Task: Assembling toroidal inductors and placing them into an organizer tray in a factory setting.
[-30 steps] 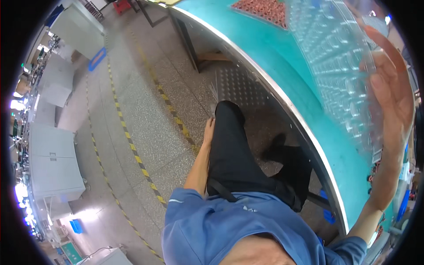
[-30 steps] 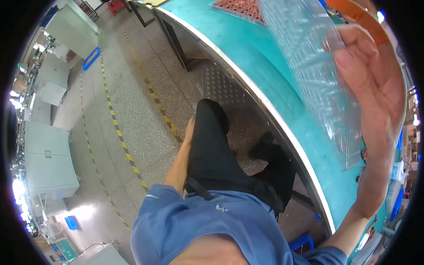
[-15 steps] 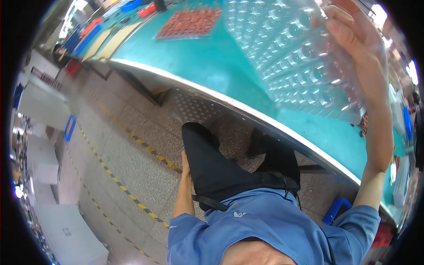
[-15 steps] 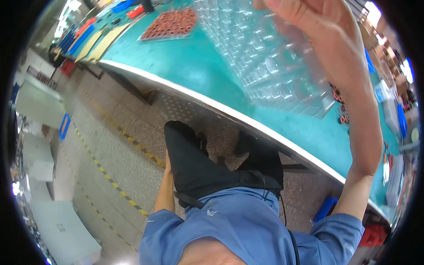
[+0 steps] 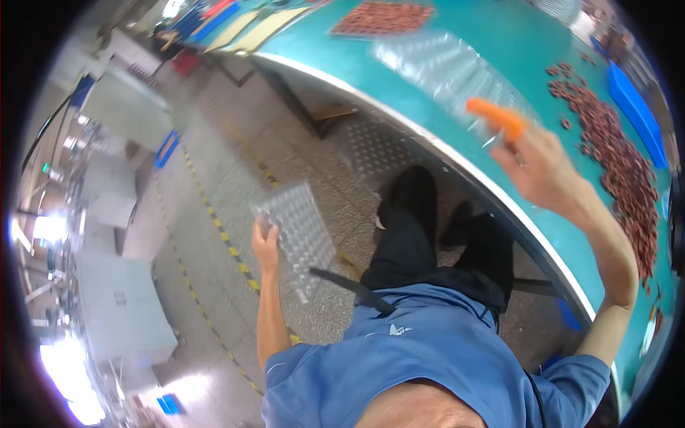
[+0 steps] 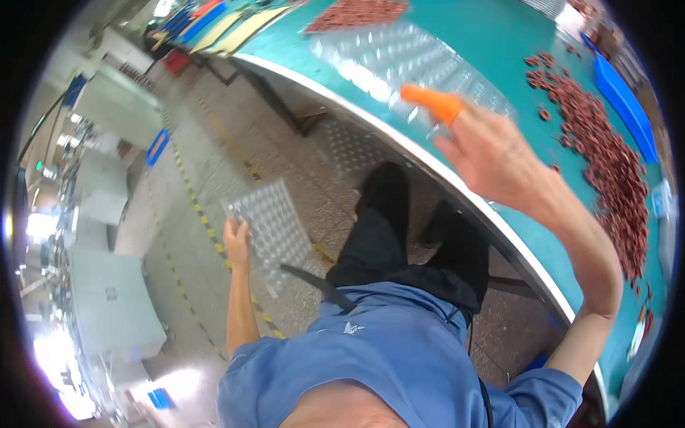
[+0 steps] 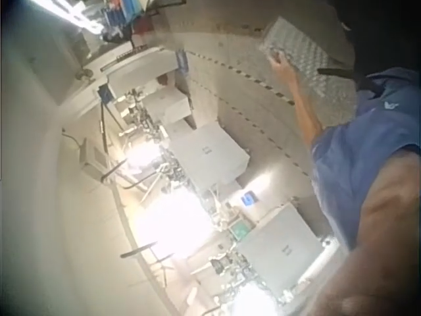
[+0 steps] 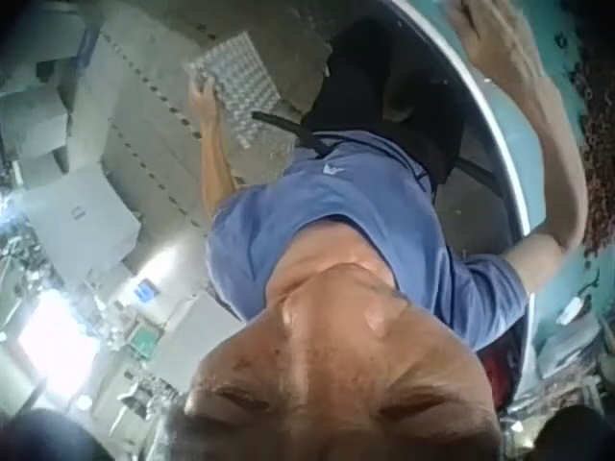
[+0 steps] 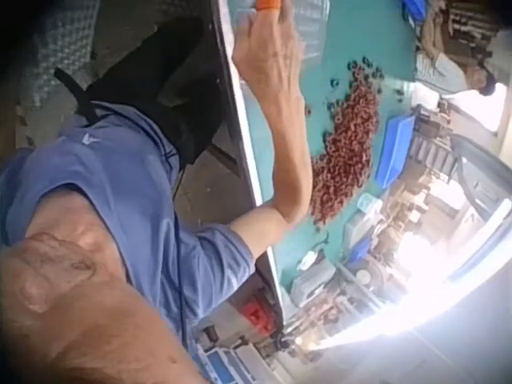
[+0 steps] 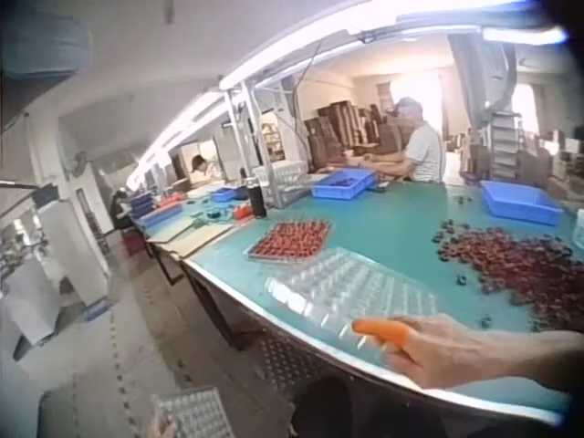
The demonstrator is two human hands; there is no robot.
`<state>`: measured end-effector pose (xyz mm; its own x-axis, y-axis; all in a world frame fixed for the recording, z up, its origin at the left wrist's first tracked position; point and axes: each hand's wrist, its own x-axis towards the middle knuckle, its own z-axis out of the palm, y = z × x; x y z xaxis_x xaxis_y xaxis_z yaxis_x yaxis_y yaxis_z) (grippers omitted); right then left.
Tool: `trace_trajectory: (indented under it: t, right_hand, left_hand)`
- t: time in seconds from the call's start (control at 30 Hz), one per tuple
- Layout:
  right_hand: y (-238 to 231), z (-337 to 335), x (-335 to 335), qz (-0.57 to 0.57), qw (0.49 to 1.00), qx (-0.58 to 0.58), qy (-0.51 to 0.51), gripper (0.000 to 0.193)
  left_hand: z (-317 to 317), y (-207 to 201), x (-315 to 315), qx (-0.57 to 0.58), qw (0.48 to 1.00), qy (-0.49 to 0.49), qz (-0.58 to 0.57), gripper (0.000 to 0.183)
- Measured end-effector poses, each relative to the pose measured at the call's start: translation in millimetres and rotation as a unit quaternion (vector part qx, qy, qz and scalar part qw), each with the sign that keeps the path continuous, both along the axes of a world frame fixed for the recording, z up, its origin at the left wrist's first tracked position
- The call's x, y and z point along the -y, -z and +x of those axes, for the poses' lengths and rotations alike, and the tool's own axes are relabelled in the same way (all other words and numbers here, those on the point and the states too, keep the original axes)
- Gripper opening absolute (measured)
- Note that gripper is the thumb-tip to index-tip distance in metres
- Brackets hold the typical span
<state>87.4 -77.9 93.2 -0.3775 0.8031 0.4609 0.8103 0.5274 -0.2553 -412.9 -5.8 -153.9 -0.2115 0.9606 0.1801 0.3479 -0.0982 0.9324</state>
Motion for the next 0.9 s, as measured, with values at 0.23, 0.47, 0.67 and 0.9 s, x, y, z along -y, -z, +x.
trace_trajectory:
  t: [0.23, 0.47, 0.67, 0.9]
  right_hand:
    - [105.4, -25.4, -59.9, -0.077, 0.988, 0.098, -0.091, 0.065]
    - [30.3, -32.0, -36.1, -0.083, 0.986, -0.147, -0.012, 0.061]
    - [28.7, -14.2, -6.2, -0.131, 0.880, -0.450, 0.072, 0.072]
    - [32.8, 69.2, 91.6, 0.093, 0.928, -0.192, 0.306, 0.052]
  left_hand:
    - [16.3, -165.7, 26.1, 0.053, 0.981, -0.042, 0.181, 0.038]
    - [51.1, -250.4, 23.3, 0.238, 0.922, 0.007, 0.305, 0.047]
    - [88.2, -217.2, -22.9, 0.520, 0.698, 0.457, 0.183, 0.050]
    - [273.8, -253.4, -22.5, 0.369, 0.883, 0.218, 0.189, 0.049]
